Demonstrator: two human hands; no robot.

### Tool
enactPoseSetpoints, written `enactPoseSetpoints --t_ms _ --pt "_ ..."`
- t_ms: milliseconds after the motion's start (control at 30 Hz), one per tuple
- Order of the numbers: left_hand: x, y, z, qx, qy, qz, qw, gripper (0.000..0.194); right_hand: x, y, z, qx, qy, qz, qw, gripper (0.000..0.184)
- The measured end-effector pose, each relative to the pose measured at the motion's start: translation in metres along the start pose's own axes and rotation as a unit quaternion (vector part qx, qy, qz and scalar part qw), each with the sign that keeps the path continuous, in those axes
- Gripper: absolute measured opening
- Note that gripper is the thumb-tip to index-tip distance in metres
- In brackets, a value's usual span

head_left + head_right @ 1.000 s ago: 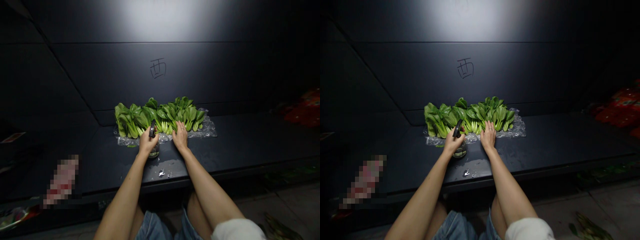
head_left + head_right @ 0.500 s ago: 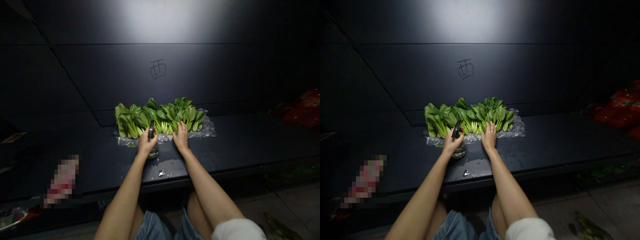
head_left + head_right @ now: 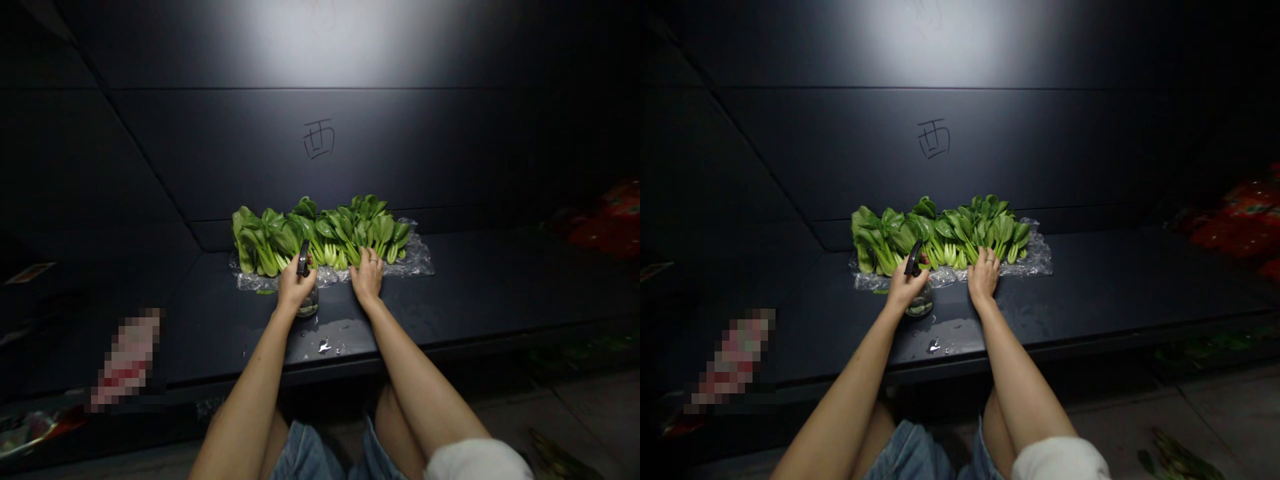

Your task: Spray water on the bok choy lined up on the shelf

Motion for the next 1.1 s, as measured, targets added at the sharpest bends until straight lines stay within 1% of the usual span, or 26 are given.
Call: enactPoseSetpoints --t_ms 200,367,467,600,733,833,933,1100 --pt "0.001 0.003 0.000 0.000 -0.002 0.012 1.000 0.031 -0.002 0.003 0.003 -0.028 0.005 0.006 1.000 0.055" --pt "0.001 0.006 -0.001 0.006 0.002 0.022 1.000 0.024 -0.006 0.003 0.006 -0.046 0.000 0.027 0.999 0.053" --pt "0.001 0.009 -0.002 -0.005 -0.008 0.024 1.000 0.022 -0.005 0.002 0.006 -0.041 -0.004 0.034 0.999 0.049" --pt "0.002 0.012 -0.003 -0.032 -0.022 0.029 0.999 0.024 0.000 0.000 0.006 -0.050 -0.001 0.011 0.999 0.045" --pt "0.000 0.010 -0.004 -0.033 -0.028 0.027 0.999 0.027 0.001 0.001 0.006 -0.066 -0.006 -0.008 0.998 0.044" --pt "-0.001 0.009 -0.004 -0.033 -0.031 0.017 0.999 0.027 -0.002 0.002 0.006 -0.066 -0.009 -0.004 0.998 0.045" --pt "-0.003 0.011 -0.005 -0.034 -0.040 0.013 0.999 0.027 -0.003 0.003 0.006 -0.061 0.002 0.014 0.998 0.045" --pt "-0.005 0.019 -0.007 -0.044 -0.054 0.040 0.997 0.026 -0.004 0.002 0.005 -0.050 0.020 0.033 0.998 0.044"
Point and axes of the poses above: each hand's wrist, its own z-axis towards the middle knuckle, its own x-axis out of the back of the hand, y = z × x, the point moved 4 cm from there along z, towards the middle knuckle, and after that the axes turned 11 degrees about y, right-handed, at the moved point
